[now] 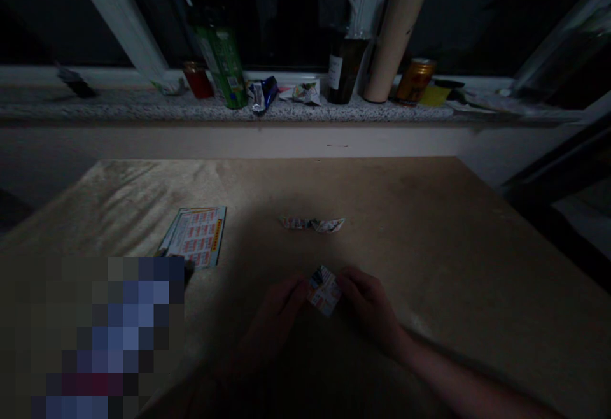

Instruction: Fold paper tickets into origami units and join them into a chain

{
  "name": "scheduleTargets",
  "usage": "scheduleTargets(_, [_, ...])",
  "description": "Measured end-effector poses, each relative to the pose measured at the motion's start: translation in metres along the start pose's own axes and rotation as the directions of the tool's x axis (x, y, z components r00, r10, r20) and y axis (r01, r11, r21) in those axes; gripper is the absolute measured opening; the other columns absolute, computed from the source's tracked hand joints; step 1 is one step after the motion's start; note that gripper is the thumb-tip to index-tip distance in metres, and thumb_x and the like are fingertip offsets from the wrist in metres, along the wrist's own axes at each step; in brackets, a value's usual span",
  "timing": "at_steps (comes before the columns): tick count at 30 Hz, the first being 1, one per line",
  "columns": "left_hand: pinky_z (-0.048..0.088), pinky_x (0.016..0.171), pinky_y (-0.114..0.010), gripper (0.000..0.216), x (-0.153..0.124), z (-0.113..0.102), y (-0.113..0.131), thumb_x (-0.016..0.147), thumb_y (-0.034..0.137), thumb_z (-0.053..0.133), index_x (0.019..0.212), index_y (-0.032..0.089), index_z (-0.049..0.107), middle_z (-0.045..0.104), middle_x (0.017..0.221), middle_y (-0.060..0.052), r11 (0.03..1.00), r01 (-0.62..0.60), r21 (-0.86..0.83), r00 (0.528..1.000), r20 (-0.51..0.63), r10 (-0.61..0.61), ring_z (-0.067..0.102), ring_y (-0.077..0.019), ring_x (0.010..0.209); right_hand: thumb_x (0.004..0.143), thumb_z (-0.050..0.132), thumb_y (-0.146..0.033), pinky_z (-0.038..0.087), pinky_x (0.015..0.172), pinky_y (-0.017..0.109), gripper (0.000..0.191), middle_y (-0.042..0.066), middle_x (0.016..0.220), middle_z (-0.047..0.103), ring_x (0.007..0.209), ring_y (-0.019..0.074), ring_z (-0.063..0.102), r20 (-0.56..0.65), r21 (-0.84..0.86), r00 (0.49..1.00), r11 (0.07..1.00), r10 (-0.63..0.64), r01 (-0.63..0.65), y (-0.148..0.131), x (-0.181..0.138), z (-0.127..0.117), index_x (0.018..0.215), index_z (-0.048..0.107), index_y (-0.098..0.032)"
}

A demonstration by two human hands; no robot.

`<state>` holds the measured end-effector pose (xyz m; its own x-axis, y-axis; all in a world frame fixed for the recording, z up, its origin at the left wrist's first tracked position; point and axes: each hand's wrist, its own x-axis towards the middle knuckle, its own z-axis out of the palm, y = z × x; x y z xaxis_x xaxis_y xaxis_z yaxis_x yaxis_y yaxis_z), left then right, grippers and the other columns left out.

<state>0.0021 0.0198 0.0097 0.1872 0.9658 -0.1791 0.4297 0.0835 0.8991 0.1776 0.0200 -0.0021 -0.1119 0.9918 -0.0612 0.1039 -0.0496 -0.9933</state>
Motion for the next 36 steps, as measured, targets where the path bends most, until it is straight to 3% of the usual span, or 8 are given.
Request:
scheduleTargets(8, [0.044,0.072,-0.025,0.027,-0.002,0.0,-0.002,0.087,0.04,0.043,0.085,0.021,0.061,0.064,0.084,0.0,0.999,0.048,-0.018,0.995,-0.087,-0.05,0.057,-0.0191,0.082,0.086,0.045,-0.044,0.031,0.049,0.022,0.035,-0.003,0.058,0.042,0.054,0.011,0.037,-0.006,-0.09,1.0,0.996,-0.007,0.007,0.001,-0.001,0.003,0.063,0.05,-0.017])
scheduleTargets(12, [0.044,0.068,-0.024,0.026,0.0,-0.001,-0.001,0.086,0.04,0.047,0.089,0.019,0.062,0.064,0.083,0.0,0.997,0.013,-0.074,0.999,0.038,-0.01,0.057,-0.0184,0.078,0.088,0.043,-0.04,0.033,0.052,0.022,0.032,-0.002,0.06,0.045,0.056,0.0112,0.039,0.088,-0.133,0.994,0.988,-0.062,0.073,0.002,-0.003,0.002,0.066,0.052,-0.017])
scheduleTargets(15, [0.042,0.061,-0.022,0.023,0.002,-0.001,0.001,0.084,0.038,0.052,0.082,0.017,0.062,0.062,0.073,0.001,0.996,-0.009,-0.086,0.991,0.133,0.02,0.056,-0.0165,0.068,0.089,0.043,-0.038,0.033,0.052,0.022,0.032,-0.002,0.06,0.046,0.056,0.0109,0.04,0.134,-0.162,0.988,0.982,-0.076,0.097,0.004,-0.004,0.002,0.067,0.052,-0.017])
scheduleTargets(25, [0.044,0.061,-0.025,0.025,0.001,0.001,0.004,0.084,0.039,0.052,0.076,0.018,0.062,0.063,0.07,0.001,1.0,-0.002,0.0,0.998,0.067,0.002,0.058,-0.0179,0.067,0.089,0.044,-0.036,0.034,0.051,0.022,0.033,-0.002,0.058,0.05,0.054,0.0108,0.043,0.092,-0.225,0.985,0.96,-0.148,0.166,-0.002,-0.006,0.003,0.065,0.054,-0.017])
scheduleTargets(28, [0.046,0.075,-0.028,0.024,-0.002,0.004,0.002,0.085,0.035,0.052,0.1,0.018,0.059,0.064,0.093,-0.003,0.998,-0.058,-0.01,0.998,-0.003,0.058,0.06,-0.0197,0.085,0.087,0.047,-0.037,0.034,0.049,0.023,0.032,-0.001,0.058,0.053,0.053,0.0117,0.045,0.022,-0.226,0.988,0.962,-0.15,0.151,-0.001,-0.008,0.003,0.064,0.056,-0.017])
scheduleTargets(31, [0.039,0.095,-0.033,0.045,-0.005,0.008,-0.001,0.087,0.028,0.05,0.129,0.023,0.035,0.048,0.127,-0.006,0.982,-0.187,-0.013,0.979,-0.087,0.186,0.049,-0.0198,0.113,0.084,0.052,-0.036,0.033,0.047,0.023,0.029,-0.001,0.055,0.051,0.051,0.0122,0.044,-0.107,-0.219,0.984,0.969,-0.14,0.114,-0.001,-0.008,0.003,0.061,0.056,-0.018])
scheduleTargets(36, [0.025,0.107,-0.039,0.053,-0.008,0.01,-0.004,0.089,0.021,0.045,0.137,0.027,0.024,0.03,0.142,-0.005,0.89,-0.386,0.244,0.92,0.036,0.389,0.028,-0.0211,0.13,0.081,0.055,-0.033,0.034,0.048,0.023,0.027,-0.002,0.054,0.049,0.051,0.0118,0.043,-0.188,-0.214,0.97,0.97,-0.155,0.114,-0.002,-0.005,0.003,0.059,0.054,-0.018])
